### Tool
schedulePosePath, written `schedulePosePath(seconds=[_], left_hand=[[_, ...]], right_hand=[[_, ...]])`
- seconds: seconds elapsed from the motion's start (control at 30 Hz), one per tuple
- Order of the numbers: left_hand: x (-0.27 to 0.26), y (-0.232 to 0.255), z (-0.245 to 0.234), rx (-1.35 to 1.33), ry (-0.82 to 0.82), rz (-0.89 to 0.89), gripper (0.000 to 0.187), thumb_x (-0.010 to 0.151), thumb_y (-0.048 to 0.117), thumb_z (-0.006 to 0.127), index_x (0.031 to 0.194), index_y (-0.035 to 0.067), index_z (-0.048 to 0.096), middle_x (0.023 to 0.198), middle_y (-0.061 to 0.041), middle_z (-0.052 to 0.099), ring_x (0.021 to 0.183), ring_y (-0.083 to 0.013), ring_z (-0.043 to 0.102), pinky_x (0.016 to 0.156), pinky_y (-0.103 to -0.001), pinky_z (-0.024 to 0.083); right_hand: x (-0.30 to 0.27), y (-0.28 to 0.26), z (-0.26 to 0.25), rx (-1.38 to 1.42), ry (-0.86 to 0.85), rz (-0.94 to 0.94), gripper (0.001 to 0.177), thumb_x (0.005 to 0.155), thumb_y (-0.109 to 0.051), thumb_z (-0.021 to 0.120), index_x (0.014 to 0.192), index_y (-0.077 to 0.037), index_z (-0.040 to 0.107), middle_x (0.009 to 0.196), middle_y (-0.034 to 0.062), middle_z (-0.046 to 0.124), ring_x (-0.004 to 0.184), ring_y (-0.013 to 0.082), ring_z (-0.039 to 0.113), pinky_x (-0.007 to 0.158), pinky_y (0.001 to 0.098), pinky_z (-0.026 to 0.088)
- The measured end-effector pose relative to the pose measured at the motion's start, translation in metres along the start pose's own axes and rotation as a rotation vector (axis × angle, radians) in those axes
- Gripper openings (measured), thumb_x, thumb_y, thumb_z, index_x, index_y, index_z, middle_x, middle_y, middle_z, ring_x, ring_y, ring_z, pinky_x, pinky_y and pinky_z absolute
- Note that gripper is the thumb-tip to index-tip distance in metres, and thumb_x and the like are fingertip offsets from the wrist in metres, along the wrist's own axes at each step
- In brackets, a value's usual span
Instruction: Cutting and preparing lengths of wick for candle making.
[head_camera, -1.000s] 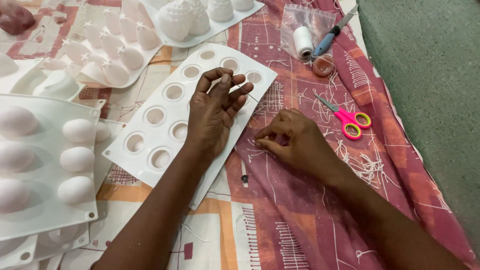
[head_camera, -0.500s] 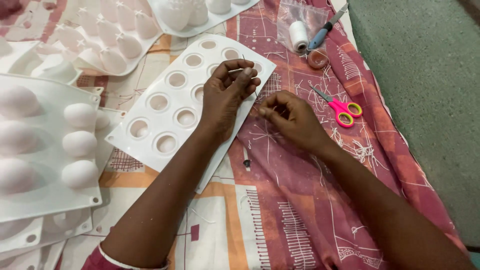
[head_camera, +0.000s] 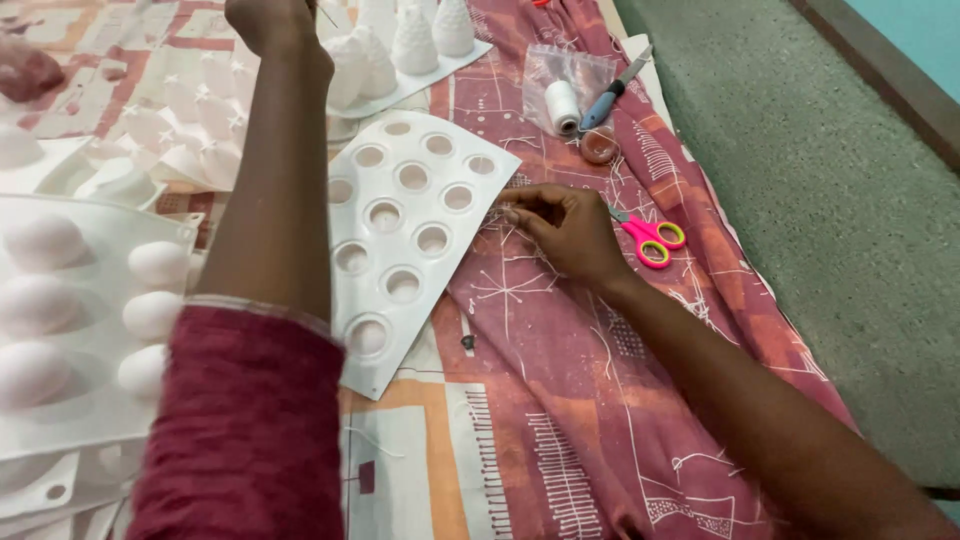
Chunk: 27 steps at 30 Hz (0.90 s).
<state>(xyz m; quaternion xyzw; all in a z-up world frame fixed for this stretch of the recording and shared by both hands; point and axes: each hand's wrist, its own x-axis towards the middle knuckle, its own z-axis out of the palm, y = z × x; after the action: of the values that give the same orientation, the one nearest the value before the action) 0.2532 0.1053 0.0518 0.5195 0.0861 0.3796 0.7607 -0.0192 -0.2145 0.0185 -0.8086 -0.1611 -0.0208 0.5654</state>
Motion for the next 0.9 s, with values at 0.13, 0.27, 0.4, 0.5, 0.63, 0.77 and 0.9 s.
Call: schedulePosePath(seconds=[0.13, 0.27, 0.4, 0.5, 0.63, 0.77, 0.9], left_hand=[[-0.157, 0.075, -0.015, -0.105, -0.597, 0.016, 0.011, 0.096, 0.006, 0.074, 0.103, 0.000, 0.068, 0.089, -0.006, 0.073, 0.075, -0.0128, 0.073, 0.069, -0.027, 0.064], [-0.233, 0.082, -0.033, -0.027, -0.796, -0.134, 0.018, 0.098, 0.010, 0.072, 0.114, 0.002, 0.068, 0.097, -0.007, 0.071, 0.086, -0.0132, 0.076, 0.077, -0.025, 0.066], [-0.247, 0.058, -0.034, 0.006, -0.826, -0.293, 0.016, 0.096, 0.006, 0.070, 0.111, 0.001, 0.068, 0.099, -0.006, 0.071, 0.086, -0.0140, 0.077, 0.076, -0.025, 0.066], [-0.251, 0.057, -0.031, 0.065, -0.866, -0.232, 0.015, 0.097, 0.004, 0.070, 0.111, -0.001, 0.069, 0.096, -0.008, 0.072, 0.085, -0.0140, 0.075, 0.074, -0.025, 0.065], [-0.254, 0.056, -0.035, 0.142, -0.879, -0.193, 0.016, 0.096, 0.004, 0.070, 0.111, 0.000, 0.069, 0.097, -0.007, 0.073, 0.090, -0.0122, 0.076, 0.076, -0.024, 0.066], [-0.256, 0.054, -0.037, 0.099, -0.903, -0.135, 0.013, 0.098, 0.004, 0.071, 0.110, 0.000, 0.069, 0.100, -0.006, 0.073, 0.093, -0.0117, 0.075, 0.082, -0.025, 0.067], [-0.256, 0.047, -0.035, 0.031, -0.924, -0.134, 0.011, 0.098, 0.005, 0.072, 0.107, 0.001, 0.068, 0.101, -0.006, 0.072, 0.096, -0.0118, 0.075, 0.086, -0.026, 0.068]], right_hand=[[0.037, 0.016, -0.024, -0.101, -0.004, -0.187, 0.022, 0.094, -0.013, 0.077, 0.114, -0.005, 0.077, 0.101, 0.0019, 0.079, 0.087, 0.0063, 0.072, 0.079, 0.0233, 0.059], [0.061, 0.037, -0.022, 0.093, 0.012, -0.188, 0.019, 0.098, -0.014, 0.076, 0.113, -0.002, 0.077, 0.099, 0.0045, 0.078, 0.088, 0.0070, 0.071, 0.080, 0.0239, 0.059], [0.058, 0.032, -0.022, 0.128, 0.043, -0.176, 0.021, 0.100, -0.016, 0.074, 0.115, -0.001, 0.075, 0.098, 0.0046, 0.077, 0.087, 0.0071, 0.071, 0.080, 0.0241, 0.060], [0.055, 0.032, -0.023, 0.092, 0.038, -0.258, 0.019, 0.101, -0.015, 0.075, 0.112, 0.000, 0.076, 0.098, 0.0053, 0.077, 0.086, 0.0074, 0.070, 0.078, 0.0244, 0.058], [0.050, 0.024, -0.020, 0.153, 0.088, -0.315, 0.016, 0.100, -0.016, 0.076, 0.108, -0.002, 0.077, 0.098, 0.0044, 0.078, 0.088, 0.0065, 0.072, 0.080, 0.0233, 0.060], [0.043, 0.013, -0.018, -0.134, 0.247, -0.493, 0.013, 0.098, -0.019, 0.081, 0.104, -0.008, 0.080, 0.096, 0.0017, 0.077, 0.087, 0.0094, 0.067, 0.078, 0.0257, 0.054], [0.037, 0.007, -0.015, -0.258, 0.338, -0.599, 0.010, 0.100, -0.019, 0.082, 0.105, -0.011, 0.080, 0.097, 0.0006, 0.075, 0.091, 0.0123, 0.063, 0.085, 0.0304, 0.051]])
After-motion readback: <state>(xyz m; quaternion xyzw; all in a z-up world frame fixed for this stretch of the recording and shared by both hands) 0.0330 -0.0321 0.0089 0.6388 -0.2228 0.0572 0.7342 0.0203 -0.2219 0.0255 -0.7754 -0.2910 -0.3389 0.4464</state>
